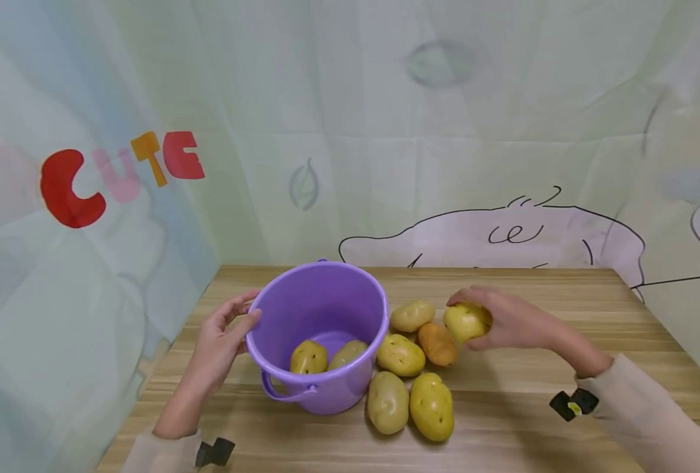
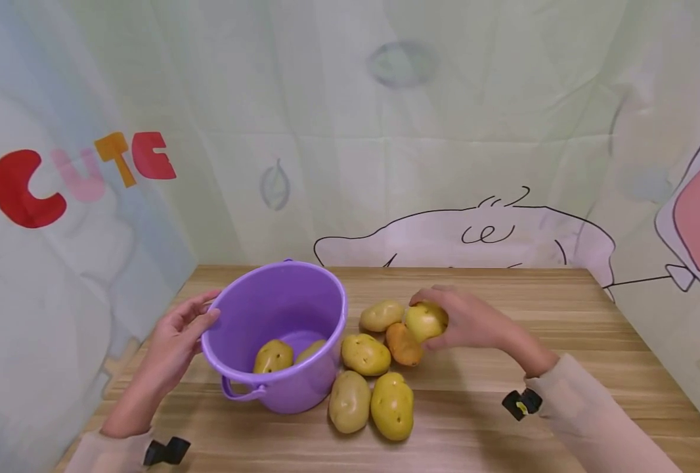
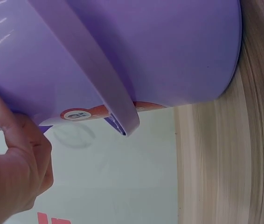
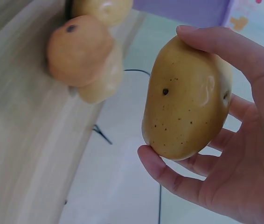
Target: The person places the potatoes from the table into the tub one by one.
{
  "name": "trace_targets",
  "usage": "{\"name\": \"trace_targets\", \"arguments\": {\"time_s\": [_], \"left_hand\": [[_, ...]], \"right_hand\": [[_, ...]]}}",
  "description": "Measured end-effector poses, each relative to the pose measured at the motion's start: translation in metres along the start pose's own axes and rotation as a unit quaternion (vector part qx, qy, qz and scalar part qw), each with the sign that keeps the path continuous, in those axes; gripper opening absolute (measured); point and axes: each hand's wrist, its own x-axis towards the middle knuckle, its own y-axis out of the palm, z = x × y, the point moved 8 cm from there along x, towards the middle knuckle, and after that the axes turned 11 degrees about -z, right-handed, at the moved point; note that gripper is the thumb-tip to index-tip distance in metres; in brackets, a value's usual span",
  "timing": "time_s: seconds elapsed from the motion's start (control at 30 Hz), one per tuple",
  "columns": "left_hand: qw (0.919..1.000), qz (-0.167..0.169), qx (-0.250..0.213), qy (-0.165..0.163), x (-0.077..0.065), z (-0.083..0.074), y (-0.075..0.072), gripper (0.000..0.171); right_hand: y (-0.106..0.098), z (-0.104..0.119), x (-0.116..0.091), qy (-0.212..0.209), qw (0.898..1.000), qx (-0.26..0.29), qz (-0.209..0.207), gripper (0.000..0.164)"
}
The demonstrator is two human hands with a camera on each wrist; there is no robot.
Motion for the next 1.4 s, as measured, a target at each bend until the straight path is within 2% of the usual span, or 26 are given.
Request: {"name": "trace_targets", "arguments": {"time_s": [0.4, 0.67, 0.9, 1.4], "left_hand": [[0.9997, -0.019, -0.009, -0.009, 0.0, 0.0, -0.002, 0.047], [0.9989, -0.03, -0.028, -0.025, -0.001, -0.001, -0.003, 0.048], [0.9988, -0.026, -0.034, -0.025, -0.002, -0.003, -0.002, 0.048], [0.9995, -0.023, -0.015, -0.015, -0.003, -0.003, -0.002, 0.048]], "right_hand": [[-0.018, 0.028, 0.029, -0.034, 0.999, 0.03, -0.021, 0.063], [-0.022, 0.051, 0.047, -0.039, 0.997, 0.066, -0.013, 0.064], [-0.02, 0.072, 0.062, -0.056, 0.995, 0.087, -0.003, 0.062], [-0.004, 0.118, 0.089, -0.139, 0.988, 0.07, 0.004, 0.063]]}}
